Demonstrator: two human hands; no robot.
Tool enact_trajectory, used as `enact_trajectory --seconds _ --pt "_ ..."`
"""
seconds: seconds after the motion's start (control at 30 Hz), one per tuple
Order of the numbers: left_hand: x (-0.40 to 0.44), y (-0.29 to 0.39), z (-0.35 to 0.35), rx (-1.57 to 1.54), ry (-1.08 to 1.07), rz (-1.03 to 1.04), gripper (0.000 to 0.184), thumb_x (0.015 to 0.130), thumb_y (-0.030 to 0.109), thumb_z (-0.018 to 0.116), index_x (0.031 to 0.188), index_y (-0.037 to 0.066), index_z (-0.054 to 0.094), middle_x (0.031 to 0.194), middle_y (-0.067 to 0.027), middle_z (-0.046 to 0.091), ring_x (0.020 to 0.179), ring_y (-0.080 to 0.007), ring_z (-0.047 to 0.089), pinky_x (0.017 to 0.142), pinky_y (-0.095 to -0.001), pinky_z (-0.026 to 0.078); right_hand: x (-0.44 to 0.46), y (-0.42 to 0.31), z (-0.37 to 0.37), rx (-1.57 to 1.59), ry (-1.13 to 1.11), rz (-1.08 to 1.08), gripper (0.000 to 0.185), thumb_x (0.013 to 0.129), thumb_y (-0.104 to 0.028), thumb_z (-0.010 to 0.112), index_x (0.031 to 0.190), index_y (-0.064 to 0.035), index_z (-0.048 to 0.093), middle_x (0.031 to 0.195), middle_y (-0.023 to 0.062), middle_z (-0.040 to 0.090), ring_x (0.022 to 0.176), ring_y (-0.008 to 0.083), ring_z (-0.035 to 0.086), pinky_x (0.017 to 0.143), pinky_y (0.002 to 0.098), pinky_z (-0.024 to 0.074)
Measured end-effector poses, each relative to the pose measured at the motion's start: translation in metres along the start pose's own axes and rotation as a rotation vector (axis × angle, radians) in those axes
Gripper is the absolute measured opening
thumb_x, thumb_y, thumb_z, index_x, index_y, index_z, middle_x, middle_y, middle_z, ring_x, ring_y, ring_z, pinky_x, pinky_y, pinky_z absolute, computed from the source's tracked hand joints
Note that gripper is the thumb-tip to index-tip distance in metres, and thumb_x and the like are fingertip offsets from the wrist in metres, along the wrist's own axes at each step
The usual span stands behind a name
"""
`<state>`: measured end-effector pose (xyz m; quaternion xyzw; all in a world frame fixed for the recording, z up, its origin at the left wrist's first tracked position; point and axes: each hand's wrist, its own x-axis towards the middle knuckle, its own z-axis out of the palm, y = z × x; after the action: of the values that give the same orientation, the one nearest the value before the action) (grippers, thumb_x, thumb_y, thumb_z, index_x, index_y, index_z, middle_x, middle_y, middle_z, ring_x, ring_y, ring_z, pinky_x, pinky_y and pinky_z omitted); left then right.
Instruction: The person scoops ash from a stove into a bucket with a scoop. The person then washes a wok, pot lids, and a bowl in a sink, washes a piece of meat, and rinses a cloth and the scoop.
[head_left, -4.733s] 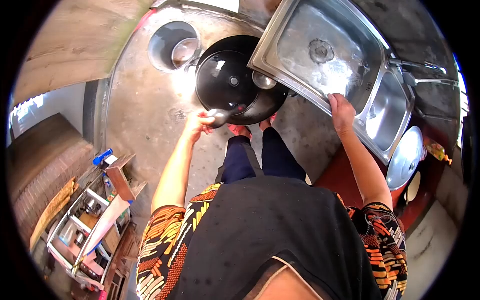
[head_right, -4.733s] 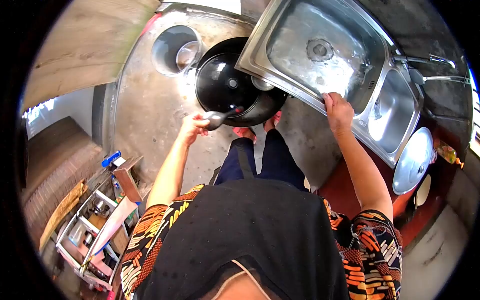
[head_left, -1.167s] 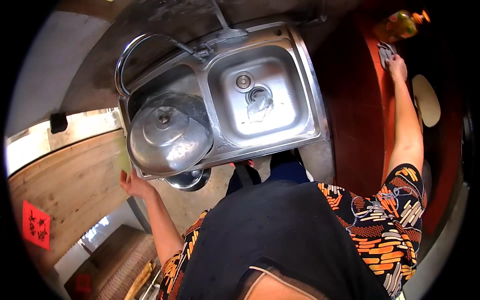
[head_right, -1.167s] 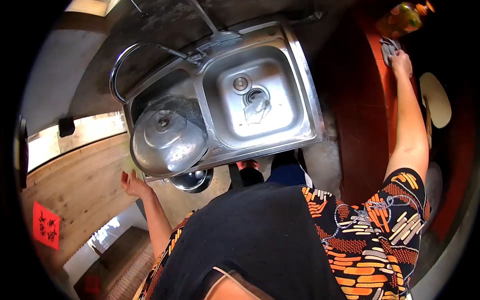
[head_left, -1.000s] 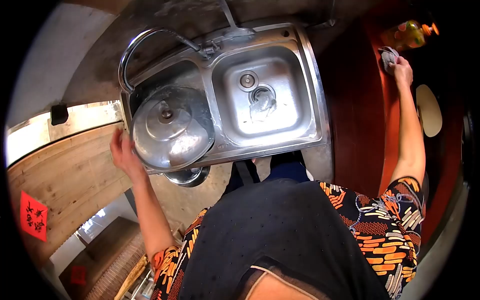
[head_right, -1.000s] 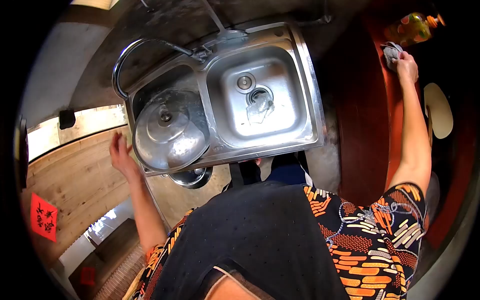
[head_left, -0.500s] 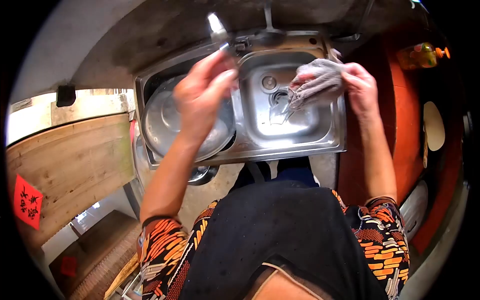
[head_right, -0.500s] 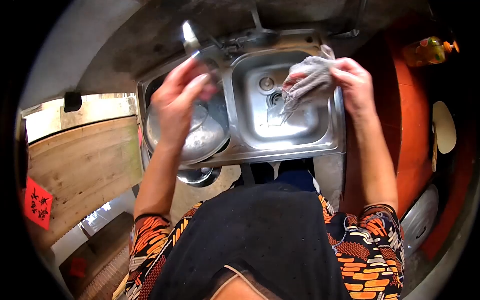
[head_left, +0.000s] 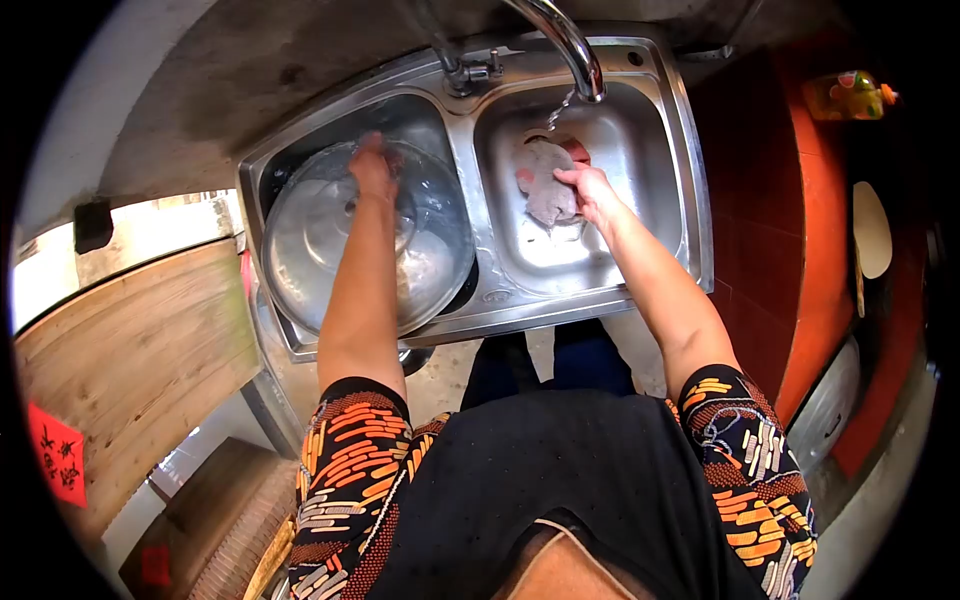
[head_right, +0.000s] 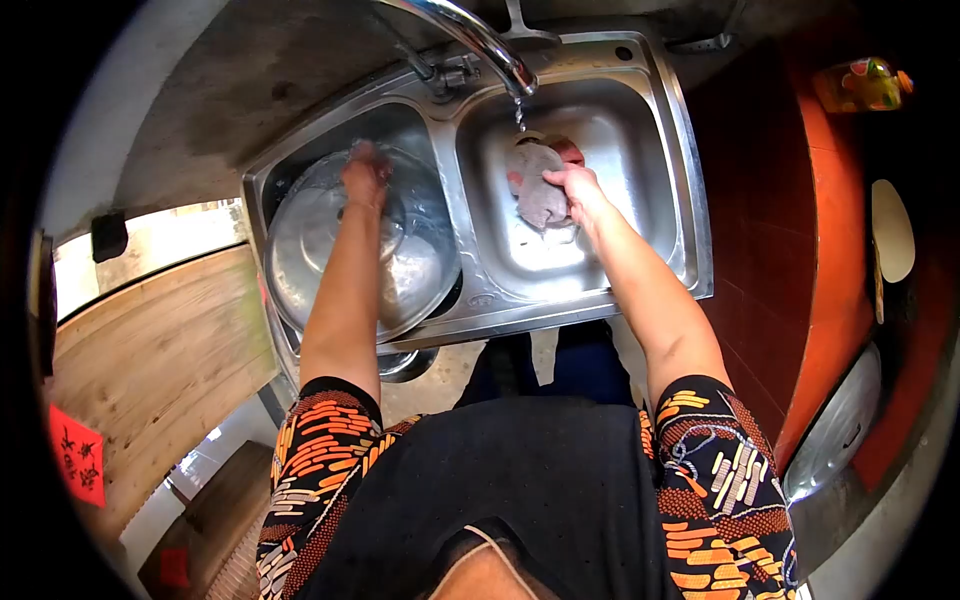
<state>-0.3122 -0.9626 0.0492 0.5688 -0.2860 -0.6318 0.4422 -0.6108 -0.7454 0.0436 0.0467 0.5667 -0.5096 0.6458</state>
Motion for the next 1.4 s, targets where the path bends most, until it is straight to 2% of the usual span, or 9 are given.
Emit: enact_trajectory --seconds 0.17,0.37,0.43,0.67,0.8,0.9,1.03,1.27,1.4 --pt "-0.107 0.045 0.074 -0.147 -0.703 -0.454 0.043 0.095 0.034 0.052 0.107 -0.006 0.061 0.095 -0.0213 0.067 0.076 -0.0298 0.068 0.060 -0.0397 0.057 -0.024 -0.016 0.030 -0.099 -0.257 -0.185 0.039 0.083 -0.004 0.063 0.122 0.0003 0.060 0.106 0.0117 0.067 0.095 0.0230 0.065 0.082 0.0346 0.0529" --pt "-0.182 0.065 0.141 0.799 -0.894 0.794 0.055 0.077 0.003 0.065 0.130 0.017 0.057 0.116 -0.0136 0.060 0.103 -0.0285 0.059 0.086 -0.0380 0.051 -0.100 -0.087 0.062 -1.403 -0.337 -0.905 0.024 0.068 -0.008 0.064 0.092 -0.0090 0.069 0.085 0.0090 0.069 0.080 0.0268 0.066 0.070 0.0360 0.0510" --pt "-0.176 0.054 0.148 0.867 -0.961 0.639 0.051 0.073 0.009 0.069 0.124 0.012 0.060 0.108 -0.0121 0.063 0.096 -0.0287 0.060 0.089 -0.0361 0.049 -0.134 -0.114 0.067 -1.427 -0.268 -1.237 0.017 0.069 -0.008 0.062 0.084 -0.0116 0.067 0.081 0.0075 0.067 0.075 0.0303 0.065 0.065 0.0395 0.0511" --pt "-0.198 0.079 0.145 0.404 -0.822 0.225 0.009 0.075 0.004 0.072 0.085 0.003 0.071 0.073 0.0032 0.063 0.068 -0.0049 0.054 0.063 -0.0198 0.043 -0.115 -0.130 -0.001 -1.694 -0.105 -0.717 0.027 0.072 -0.013 0.065 0.099 -0.0119 0.065 0.086 0.0144 0.068 0.084 0.0353 0.064 0.073 0.0457 0.0476" --pt "-0.194 0.061 0.121 0.400 -0.555 0.298 0.007 0.079 0.004 0.071 0.086 0.003 0.071 0.076 0.0028 0.064 0.067 -0.0045 0.054 0.061 -0.0193 0.042 -0.131 -0.111 0.012 -1.345 -0.165 -1.189 0.025 0.074 -0.003 0.064 0.097 -0.0107 0.065 0.099 0.0062 0.058 0.093 0.0278 0.059 0.082 0.0369 0.0488" --pt "-0.203 0.064 0.119 0.347 -0.519 0.275 0.008 0.079 0.004 0.072 0.087 0.003 0.071 0.077 0.0026 0.065 0.068 -0.0045 0.055 0.062 -0.0198 0.043 -0.152 -0.103 0.066 -0.366 -0.337 -0.774 0.032 0.078 -0.001 0.065 0.109 -0.0028 0.061 0.108 0.0053 0.060 0.104 0.0140 0.057 0.091 0.0268 0.0448" --pt "-0.209 0.066 0.113 0.489 -0.657 0.478 0.007 0.080 0.006 0.070 0.087 0.005 0.072 0.076 0.0020 0.064 0.069 -0.0063 0.057 0.064 -0.0224 0.046 -0.102 -0.070 0.087 -0.895 -0.551 -0.689 0.031 0.078 -0.006 0.070 0.108 -0.0006 0.063 0.098 0.0025 0.065 0.093 0.0117 0.059 0.084 0.0269 0.0480" --pt "-0.031 0.009 0.025 0.335 0.332 0.525 0.021 0.085 0.014 0.062 0.095 -0.004 0.066 0.079 -0.0094 0.065 0.076 -0.0151 0.059 0.067 -0.0268 0.044 -0.096 -0.085 0.117 0.102 -0.216 -0.530 0.028 0.090 -0.010 0.064 0.115 0.0015 0.057 0.103 0.0095 0.064 0.096 0.0164 0.062 0.085 0.0299 0.0495" --pt "0.007 -0.017 0.014 0.186 -0.011 0.015 0.031 0.089 0.023 0.059 0.097 -0.006 0.064 0.086 -0.0194 0.066 0.072 -0.0281 0.064 0.061 -0.0358 0.049 -0.063 -0.039 0.093 0.012 -0.065 -0.437 0.034 0.089 -0.010 0.064 0.121 0.0014 0.057 0.104 0.0089 0.065 0.093 0.0172 0.062 0.084 0.0296 0.0491"
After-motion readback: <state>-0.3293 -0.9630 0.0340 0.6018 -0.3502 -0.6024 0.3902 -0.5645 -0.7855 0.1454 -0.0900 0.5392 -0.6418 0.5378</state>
